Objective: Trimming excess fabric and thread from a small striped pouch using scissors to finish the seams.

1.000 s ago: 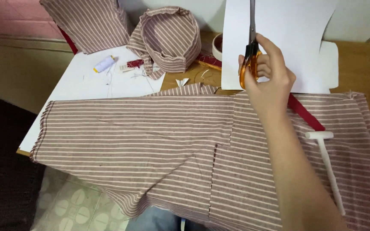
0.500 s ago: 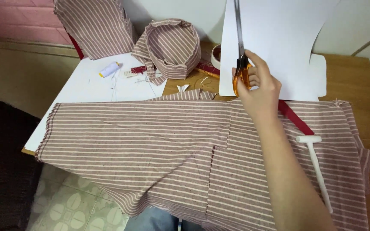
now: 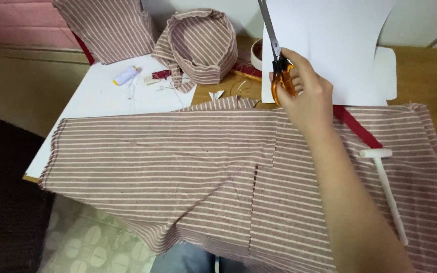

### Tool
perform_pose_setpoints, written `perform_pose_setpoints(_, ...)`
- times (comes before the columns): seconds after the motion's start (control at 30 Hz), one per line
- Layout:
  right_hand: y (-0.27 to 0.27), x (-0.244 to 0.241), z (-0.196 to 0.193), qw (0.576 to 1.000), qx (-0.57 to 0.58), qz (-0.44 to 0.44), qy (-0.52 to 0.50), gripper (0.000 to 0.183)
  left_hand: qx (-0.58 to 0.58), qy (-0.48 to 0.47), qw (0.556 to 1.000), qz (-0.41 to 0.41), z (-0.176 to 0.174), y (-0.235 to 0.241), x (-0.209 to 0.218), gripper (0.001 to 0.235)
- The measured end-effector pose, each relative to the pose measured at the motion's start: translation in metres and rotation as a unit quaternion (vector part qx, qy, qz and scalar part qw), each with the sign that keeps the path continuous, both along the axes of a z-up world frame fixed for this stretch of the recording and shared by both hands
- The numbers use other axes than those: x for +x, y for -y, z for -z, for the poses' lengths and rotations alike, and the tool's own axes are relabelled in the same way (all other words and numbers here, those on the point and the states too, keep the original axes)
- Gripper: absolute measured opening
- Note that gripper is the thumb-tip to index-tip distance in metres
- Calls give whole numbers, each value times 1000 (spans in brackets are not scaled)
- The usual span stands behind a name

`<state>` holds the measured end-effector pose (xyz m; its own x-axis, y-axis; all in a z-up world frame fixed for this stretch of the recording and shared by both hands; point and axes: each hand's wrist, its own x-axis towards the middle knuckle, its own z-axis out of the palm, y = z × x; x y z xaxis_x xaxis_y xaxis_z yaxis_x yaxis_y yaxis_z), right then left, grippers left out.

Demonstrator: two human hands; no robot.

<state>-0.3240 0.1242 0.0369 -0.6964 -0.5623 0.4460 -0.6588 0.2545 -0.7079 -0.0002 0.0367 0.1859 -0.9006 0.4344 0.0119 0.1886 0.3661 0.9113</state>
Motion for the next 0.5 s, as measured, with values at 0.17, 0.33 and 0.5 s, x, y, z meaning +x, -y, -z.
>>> perform_pose_setpoints(0.17, -4, -8, 3, 997, -31, -13, -64, 60, 9, 3, 1000, 14, 30, 8, -30, 15)
perform_pose_setpoints(0.33, -4, -13, 0, 998, -60, 11, -35, 53, -300, -211, 924, -112, 113, 26, -127, 24)
perform_pose_setpoints(0.5, -5, -20, 10, 993, -91, -6, -78, 52, -231, -182, 951, -96, 164, 48, -179, 20)
